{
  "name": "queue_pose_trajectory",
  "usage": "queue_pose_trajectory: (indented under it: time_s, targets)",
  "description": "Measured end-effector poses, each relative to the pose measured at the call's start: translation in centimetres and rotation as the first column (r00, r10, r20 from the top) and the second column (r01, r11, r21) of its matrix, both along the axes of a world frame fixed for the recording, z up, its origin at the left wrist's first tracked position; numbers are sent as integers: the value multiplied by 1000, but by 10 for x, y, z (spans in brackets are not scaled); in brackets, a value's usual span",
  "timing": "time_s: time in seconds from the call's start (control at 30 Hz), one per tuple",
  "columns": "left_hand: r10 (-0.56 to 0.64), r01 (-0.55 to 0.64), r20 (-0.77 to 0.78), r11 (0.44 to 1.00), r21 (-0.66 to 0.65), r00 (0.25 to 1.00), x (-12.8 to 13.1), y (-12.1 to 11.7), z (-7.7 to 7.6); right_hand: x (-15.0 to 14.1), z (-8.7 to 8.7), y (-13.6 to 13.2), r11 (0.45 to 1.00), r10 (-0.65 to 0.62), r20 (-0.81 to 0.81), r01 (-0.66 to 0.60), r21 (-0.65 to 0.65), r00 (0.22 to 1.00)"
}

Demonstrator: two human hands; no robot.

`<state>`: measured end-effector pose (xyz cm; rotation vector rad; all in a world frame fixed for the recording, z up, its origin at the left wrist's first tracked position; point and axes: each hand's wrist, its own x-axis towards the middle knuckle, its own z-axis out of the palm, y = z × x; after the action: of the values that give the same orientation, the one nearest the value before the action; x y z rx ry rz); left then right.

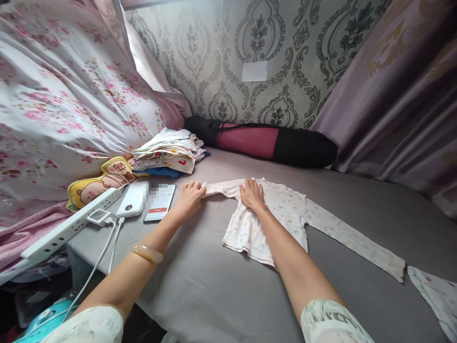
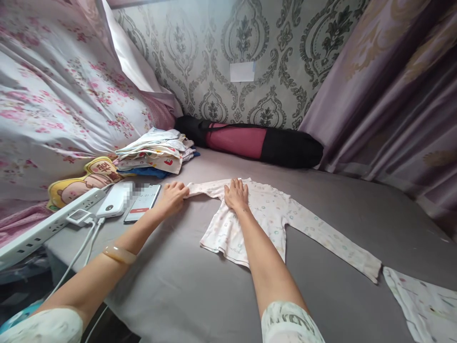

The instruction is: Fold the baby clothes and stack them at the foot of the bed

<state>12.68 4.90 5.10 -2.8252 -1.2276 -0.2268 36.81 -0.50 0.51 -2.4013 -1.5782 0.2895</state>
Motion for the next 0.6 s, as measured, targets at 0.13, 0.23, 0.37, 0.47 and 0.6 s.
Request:
queue_pose_trajectory:
  time_s: [0.13, 0.23, 0.37, 0.47, 0.6]
  targets:
    - [71, 4, 179, 922, -387, 981, -9, 13, 1, -1, 0, 0, 1000, -1, 7, 1, 1, 1000]
    - [312, -138, 353, 888, -439, 882, -12, 29, 4, -1, 0, 0, 1000, -3, 19, 3, 1, 1000]
    - [392, -205, 290, 834, -512, 873, -13, 46, -5, -1, -1, 1, 1000, -3, 23, 3, -4, 1000]
    - [369, -157, 281, 808, -568, 886, -12, 48, -9, 0, -2, 1, 1000, -1, 27, 1, -6, 1000]
    - [345, -74, 256, 712, -698, 903, -12, 49, -1, -1, -1, 1, 1000, -4, 34, 4, 0, 999]
